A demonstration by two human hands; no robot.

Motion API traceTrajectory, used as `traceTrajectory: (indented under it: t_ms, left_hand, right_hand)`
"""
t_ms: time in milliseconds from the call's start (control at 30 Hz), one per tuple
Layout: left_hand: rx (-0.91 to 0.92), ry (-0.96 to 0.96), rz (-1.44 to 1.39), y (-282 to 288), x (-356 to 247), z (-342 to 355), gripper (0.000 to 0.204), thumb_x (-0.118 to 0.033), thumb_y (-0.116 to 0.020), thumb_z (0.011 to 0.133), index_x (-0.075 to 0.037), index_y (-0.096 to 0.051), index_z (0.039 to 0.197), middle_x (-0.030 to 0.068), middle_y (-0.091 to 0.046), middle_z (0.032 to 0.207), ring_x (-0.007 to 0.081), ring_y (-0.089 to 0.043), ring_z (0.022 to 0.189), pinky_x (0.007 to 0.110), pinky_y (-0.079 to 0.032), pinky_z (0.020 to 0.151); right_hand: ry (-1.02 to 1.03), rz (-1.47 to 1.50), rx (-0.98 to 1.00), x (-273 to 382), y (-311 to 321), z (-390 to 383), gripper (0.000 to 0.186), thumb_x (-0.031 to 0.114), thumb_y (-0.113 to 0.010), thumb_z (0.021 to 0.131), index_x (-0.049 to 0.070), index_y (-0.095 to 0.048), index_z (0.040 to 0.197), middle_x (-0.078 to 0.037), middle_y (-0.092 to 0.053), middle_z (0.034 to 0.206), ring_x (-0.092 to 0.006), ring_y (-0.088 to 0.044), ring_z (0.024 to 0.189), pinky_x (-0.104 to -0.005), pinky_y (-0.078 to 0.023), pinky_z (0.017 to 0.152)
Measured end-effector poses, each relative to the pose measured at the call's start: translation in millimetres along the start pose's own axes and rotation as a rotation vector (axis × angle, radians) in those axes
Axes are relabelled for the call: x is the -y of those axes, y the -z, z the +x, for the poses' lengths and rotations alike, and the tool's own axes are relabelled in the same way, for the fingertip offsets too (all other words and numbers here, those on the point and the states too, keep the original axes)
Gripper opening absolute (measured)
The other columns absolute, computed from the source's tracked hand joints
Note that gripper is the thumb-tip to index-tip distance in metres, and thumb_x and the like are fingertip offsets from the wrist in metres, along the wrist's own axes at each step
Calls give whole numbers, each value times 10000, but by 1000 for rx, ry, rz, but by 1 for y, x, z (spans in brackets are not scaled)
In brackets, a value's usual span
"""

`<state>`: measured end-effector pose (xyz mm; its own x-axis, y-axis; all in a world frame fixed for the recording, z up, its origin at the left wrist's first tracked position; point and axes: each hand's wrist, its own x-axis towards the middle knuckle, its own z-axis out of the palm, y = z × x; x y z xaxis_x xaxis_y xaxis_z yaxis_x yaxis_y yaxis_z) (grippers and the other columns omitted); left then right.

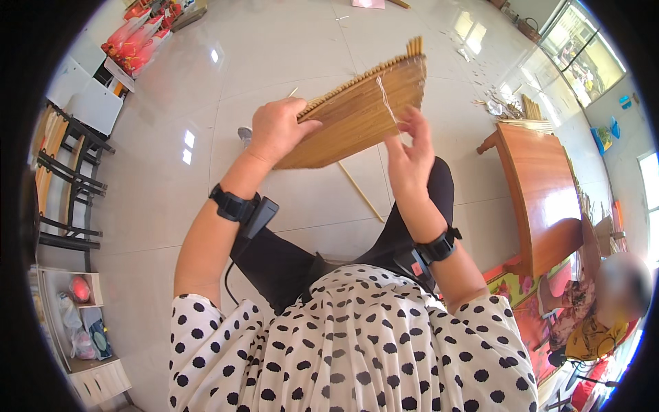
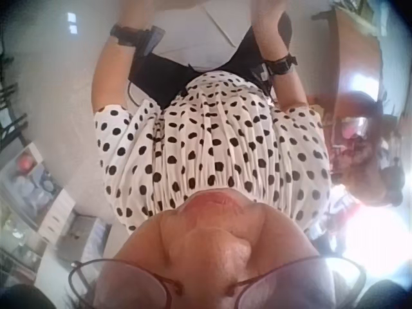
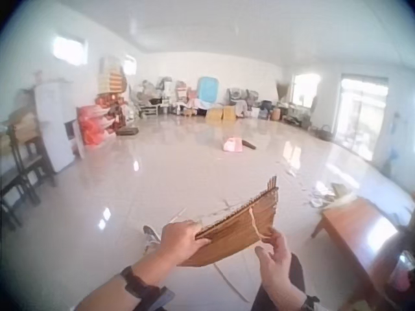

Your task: The person sits on the floor and weaves a thin white string through the edge of a rectangular bamboo mat. They repeatedly thread the string through the bamboo slats, pull it tight, and adjust the mat's position to continue the weaving process.

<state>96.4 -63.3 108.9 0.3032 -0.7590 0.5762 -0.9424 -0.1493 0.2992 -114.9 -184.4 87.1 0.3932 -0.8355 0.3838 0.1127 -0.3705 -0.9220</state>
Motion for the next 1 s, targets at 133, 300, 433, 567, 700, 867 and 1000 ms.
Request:
traceTrajectory:
  t_ms: [133,300,433,567,700,867,1000]
  left_hand:
    - [-65,177,14,-20,-20,-24,388,-294,-801,727,-35,-519,664,127,-615,692,361,-600,640,448,-471,564]
    - [-56,290,41,-55,-54,-50,272,-274,-777,764,-62,-609,739,107,-642,759,347,-645,676,454,-497,559]
    - [-80,356,72,-75,-69,-66,264,-272,-759,789,-67,-607,722,97,-642,750,333,-642,630,436,-496,534]
    - [3,395,47,-77,-79,-69,194,-219,-731,813,-70,-619,868,100,-648,795,331,-661,669,449,-509,557]
    - [112,454,-90,-59,-101,-72,415,-255,-708,841,-46,-550,1163,158,-671,884,377,-669,770,481,-524,661]
    - [227,424,-241,-42,-103,-104,645,-206,-691,833,-20,-398,1377,212,-655,1037,403,-665,881,489,-530,754]
    - [253,474,-282,-32,-117,-124,573,-144,-676,819,-27,-426,1321,198,-618,1051,401,-661,853,503,-529,698]
  right_hand:
    - [-57,-105,116,-14,-30,1,393,95,-673,859,-19,-591,1226,-63,-627,1007,-133,-598,895,-273,-525,736]
    - [-281,-171,42,-36,-54,7,664,368,-779,797,-75,-534,1228,-116,-638,1004,-214,-636,869,-338,-521,788]
    - [-336,-256,-33,-47,-67,5,797,454,-802,745,-78,-478,1242,-164,-614,1067,-270,-634,960,-373,-511,842]
    - [-296,-357,-46,-44,-68,6,698,365,-768,762,-74,-484,1225,-194,-587,1118,-306,-618,1004,-390,-500,876]
    - [-268,-444,3,-52,-62,13,600,306,-716,775,-71,-521,1199,-207,-610,1105,-327,-625,1004,-404,-502,874]
    - [-199,-432,300,-35,-55,0,539,314,-682,792,-66,-586,1162,-196,-680,977,-314,-678,886,-400,-541,789]
    - [-137,-502,436,-16,-53,-15,515,317,-670,830,-60,-593,1172,-175,-686,966,-266,-701,820,-370,-556,730]
